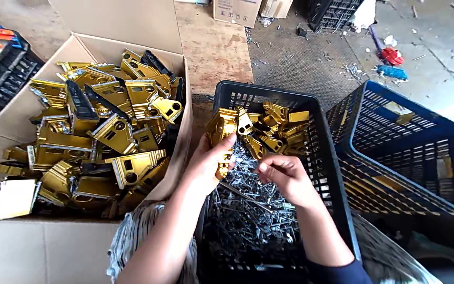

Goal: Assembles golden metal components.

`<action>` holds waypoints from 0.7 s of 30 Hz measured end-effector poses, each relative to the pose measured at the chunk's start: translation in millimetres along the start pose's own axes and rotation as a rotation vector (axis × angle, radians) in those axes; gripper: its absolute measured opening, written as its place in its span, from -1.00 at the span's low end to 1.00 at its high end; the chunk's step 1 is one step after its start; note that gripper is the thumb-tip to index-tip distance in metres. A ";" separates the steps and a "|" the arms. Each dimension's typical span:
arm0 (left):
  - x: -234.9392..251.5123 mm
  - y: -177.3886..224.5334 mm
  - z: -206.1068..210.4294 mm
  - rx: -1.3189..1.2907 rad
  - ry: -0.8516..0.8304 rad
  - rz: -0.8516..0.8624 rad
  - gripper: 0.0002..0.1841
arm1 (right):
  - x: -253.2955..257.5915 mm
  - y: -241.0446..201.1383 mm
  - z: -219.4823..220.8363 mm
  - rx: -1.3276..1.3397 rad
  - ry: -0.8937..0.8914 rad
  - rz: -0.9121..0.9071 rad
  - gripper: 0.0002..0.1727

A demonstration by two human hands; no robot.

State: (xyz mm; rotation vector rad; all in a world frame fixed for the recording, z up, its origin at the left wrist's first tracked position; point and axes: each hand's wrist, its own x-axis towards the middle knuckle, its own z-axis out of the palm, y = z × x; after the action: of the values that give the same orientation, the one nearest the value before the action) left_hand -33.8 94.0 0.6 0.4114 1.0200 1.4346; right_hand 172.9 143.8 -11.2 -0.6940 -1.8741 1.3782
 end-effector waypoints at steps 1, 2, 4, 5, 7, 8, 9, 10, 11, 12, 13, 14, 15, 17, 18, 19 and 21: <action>-2.2 -0.5 0.6 0.012 -0.010 0.000 -0.46 | -2.7 -2.6 -0.6 -0.016 0.020 -0.004 -0.77; -4.4 -1.3 -0.3 0.035 -0.036 0.006 -0.44 | -4.8 -4.4 -1.3 -0.051 0.026 -0.006 -0.77; -9.8 -4.0 -4.7 0.122 -0.147 0.021 -0.27 | -7.6 -5.3 0.8 -0.192 0.048 -0.002 -0.76; -12.1 -4.2 -5.7 0.189 -0.203 0.021 -0.12 | -8.1 -5.5 2.3 -0.284 0.074 -0.013 -0.76; -14.5 -7.4 -5.2 0.322 -0.269 0.006 0.13 | -7.8 -7.7 5.2 -0.507 0.162 -0.150 -0.76; -15.3 -11.1 -4.6 0.371 -0.290 -0.005 0.18 | -6.9 -9.4 6.9 -0.644 0.215 -0.279 -0.74; -15.9 -15.5 -3.9 0.405 -0.313 -0.013 0.17 | -5.7 -11.9 8.7 -0.764 0.259 -0.428 -0.73; -16.4 -18.9 -3.2 0.420 -0.352 -0.018 0.13 | -4.3 -14.4 10.1 -0.844 0.288 -0.572 -0.72; -16.9 -21.1 -2.6 0.418 -0.403 -0.023 0.08 | -2.6 -15.4 11.3 -0.889 0.314 -0.685 -0.70; -17.0 -22.1 -2.5 0.409 -0.460 -0.030 0.01 | -0.3 -13.8 12.6 -0.888 0.341 -0.756 -0.67; -16.4 -22.1 -3.3 0.397 -0.514 -0.039 -0.04 | 2.4 -10.2 13.7 -0.849 0.371 -0.774 -0.61; -15.3 -21.2 -4.8 0.382 -0.561 -0.048 -0.08 | 4.5 -5.8 14.7 -0.782 0.393 -0.734 -0.50; -14.0 -20.2 -6.4 0.365 -0.589 -0.058 -0.10 | 5.4 -2.4 15.5 -0.685 0.376 -0.640 -0.35; -11.7 -18.5 -10.0 0.337 -0.616 -0.075 -0.15 | 7.4 -1.1 19.6 -0.417 0.259 -0.438 -0.15; -10.7 -17.7 -12.4 0.325 -0.625 -0.085 -0.16 | 9.7 -2.1 24.0 -0.295 0.218 -0.379 -0.22; -10.0 -17.2 -14.6 0.307 -0.634 -0.090 -0.16 | 12.3 -4.3 27.0 -0.205 0.185 -0.342 -0.31; -11.6 -15.6 -16.9 0.267 -0.623 -0.082 -0.16 | 18.8 -8.4 30.4 -0.082 0.145 -0.312 -0.39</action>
State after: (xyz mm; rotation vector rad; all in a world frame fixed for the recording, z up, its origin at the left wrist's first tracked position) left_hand -35.3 75.1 -16.8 0.9335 0.7021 0.9946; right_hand 137.2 137.9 -4.7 -0.5007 -1.8401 1.0318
